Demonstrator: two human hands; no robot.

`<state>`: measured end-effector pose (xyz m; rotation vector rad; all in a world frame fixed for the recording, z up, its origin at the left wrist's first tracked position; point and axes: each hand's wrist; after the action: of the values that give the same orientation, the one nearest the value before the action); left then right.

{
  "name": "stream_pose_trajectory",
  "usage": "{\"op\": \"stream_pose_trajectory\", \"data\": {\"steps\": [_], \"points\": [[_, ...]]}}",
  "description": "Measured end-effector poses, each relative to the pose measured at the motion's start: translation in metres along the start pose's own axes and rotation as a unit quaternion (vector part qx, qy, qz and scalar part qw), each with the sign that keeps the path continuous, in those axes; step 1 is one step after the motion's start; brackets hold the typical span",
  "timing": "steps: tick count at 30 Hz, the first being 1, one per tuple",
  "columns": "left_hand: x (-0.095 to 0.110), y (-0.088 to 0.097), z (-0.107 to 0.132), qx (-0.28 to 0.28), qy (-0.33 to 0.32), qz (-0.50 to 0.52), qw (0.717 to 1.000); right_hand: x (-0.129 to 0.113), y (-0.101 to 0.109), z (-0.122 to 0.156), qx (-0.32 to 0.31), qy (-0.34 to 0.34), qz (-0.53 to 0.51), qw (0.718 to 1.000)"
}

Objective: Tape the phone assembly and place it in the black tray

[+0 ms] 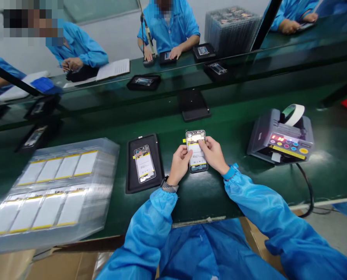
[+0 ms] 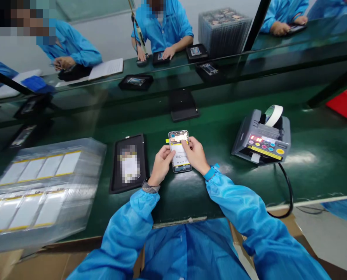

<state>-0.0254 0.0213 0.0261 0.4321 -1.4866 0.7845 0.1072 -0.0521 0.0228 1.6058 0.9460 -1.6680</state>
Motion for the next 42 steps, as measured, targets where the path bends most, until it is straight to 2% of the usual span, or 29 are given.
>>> {"op": "stream_pose_trajectory", "data": {"steps": [4, 8, 17, 24, 42], "points": [[-0.010, -0.010, 0.003, 0.074, -0.008, -0.019, 0.997, 0.007, -0.007, 0.010, -0.014, 0.018, 0.040, 0.999], [-0.011, -0.012, 0.003, 0.105, -0.016, -0.061, 0.992, 0.009, -0.009, 0.017, -0.026, 0.010, 0.042, 0.999], [-0.009, -0.013, 0.005, 0.118, -0.030, -0.074, 0.990, 0.005, -0.012, 0.021, -0.016, 0.016, 0.059, 0.998], [-0.011, -0.014, 0.008, 0.140, -0.062, -0.130, 0.980, 0.008, -0.011, 0.021, 0.000, 0.034, 0.094, 0.995], [-0.009, -0.013, 0.006, 0.148, -0.070, -0.116, 0.980, 0.002, -0.012, 0.025, 0.001, 0.065, 0.135, 0.989]]}}
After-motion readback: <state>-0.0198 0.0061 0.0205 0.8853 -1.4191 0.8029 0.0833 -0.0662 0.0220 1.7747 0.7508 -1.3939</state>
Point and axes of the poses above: each hand's wrist, its own z-axis away from the middle knuckle, its own y-axis out of the back of the hand, x = y × z, and after that the axes turned 4 degrees about -x, right-handed
